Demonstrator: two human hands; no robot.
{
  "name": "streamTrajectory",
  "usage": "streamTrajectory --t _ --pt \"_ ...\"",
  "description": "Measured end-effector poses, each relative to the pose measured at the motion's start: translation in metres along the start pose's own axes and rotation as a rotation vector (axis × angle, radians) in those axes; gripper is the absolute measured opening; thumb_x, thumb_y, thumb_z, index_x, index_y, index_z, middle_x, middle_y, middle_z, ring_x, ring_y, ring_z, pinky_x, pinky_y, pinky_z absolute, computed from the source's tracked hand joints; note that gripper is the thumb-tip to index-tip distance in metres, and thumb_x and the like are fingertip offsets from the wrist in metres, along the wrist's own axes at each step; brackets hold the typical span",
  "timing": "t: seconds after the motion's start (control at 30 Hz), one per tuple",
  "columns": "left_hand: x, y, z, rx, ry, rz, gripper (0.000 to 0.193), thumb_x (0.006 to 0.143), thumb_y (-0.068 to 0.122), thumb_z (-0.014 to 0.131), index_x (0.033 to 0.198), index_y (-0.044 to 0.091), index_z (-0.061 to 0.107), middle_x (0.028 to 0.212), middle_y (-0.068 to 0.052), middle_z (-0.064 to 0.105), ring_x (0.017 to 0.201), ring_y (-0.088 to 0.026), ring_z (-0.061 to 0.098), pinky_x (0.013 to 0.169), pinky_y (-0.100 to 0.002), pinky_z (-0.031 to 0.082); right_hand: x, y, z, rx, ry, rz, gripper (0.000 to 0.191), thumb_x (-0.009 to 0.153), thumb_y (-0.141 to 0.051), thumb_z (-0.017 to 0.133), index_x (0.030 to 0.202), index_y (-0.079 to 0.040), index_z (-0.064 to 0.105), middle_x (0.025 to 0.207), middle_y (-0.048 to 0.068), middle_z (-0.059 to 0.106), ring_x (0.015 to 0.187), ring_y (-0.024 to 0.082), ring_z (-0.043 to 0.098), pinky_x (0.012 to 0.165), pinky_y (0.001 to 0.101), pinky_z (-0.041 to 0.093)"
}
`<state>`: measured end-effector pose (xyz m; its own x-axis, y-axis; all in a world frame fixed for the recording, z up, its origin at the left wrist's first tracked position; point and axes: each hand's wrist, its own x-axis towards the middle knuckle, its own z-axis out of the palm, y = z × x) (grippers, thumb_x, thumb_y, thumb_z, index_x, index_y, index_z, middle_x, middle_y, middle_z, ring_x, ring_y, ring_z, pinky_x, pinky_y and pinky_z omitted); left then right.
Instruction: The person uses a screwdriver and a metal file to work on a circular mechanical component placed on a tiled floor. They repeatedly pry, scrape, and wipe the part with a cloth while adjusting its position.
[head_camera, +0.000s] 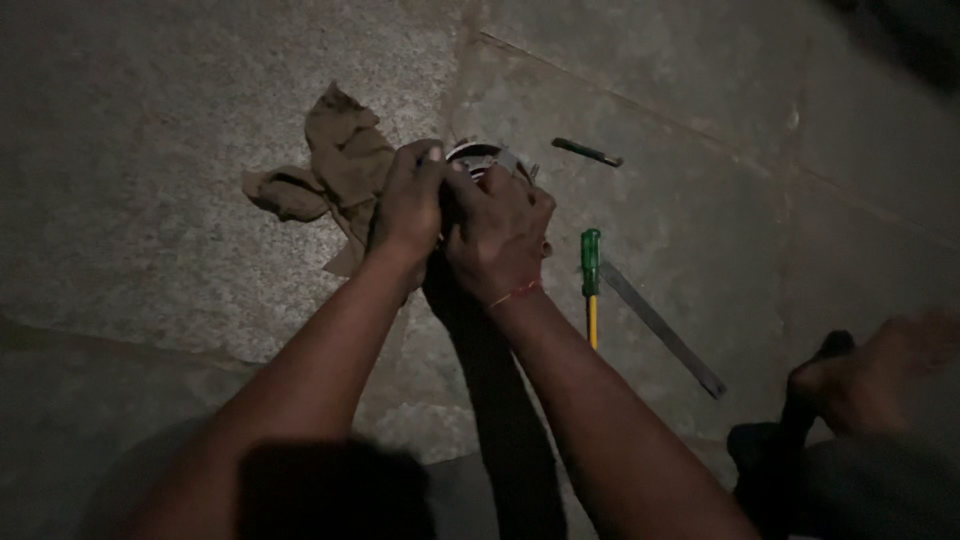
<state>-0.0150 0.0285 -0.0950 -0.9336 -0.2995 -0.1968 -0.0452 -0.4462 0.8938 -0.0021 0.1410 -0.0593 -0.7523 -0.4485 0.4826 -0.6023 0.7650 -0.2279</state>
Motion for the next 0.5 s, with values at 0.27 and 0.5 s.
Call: streamTrajectory --t 0.27,0.5 --pt "0.0007 -0.0032 -0.0039 0.107 -0.029 0.123 0.036 0.109 0.032 0.049 0.122 0.001 0.061 0.108 -0.009 0.064 0.1 -0.018 0.06 0.092 -0.034 0.051 -0.003 0.0017 0.0026 -0.021 0.034 -0.011 0.046 0.082 -0.014 0.066 0.127 -0.02 0.07 0.101 0.007 0.06 0.102 0.029 0.06 0.09 0.0473 0.034" --pt "-0.0029 -0.0032 -0.0008 0.021 0.012 -0.037 0.037 0.104 0.034 0.052 0.122 0.003 0.061 0.106 -0.009 0.065 0.095 -0.018 0.059 0.084 -0.034 0.05 0.0023 0.0026 0.0046 0.018 0.04 0.059 0.038 0.08 -0.021 0.075 0.117 -0.016 0.075 0.094 0.01 0.063 0.095 0.033 0.063 0.081 0.0507 0.039"
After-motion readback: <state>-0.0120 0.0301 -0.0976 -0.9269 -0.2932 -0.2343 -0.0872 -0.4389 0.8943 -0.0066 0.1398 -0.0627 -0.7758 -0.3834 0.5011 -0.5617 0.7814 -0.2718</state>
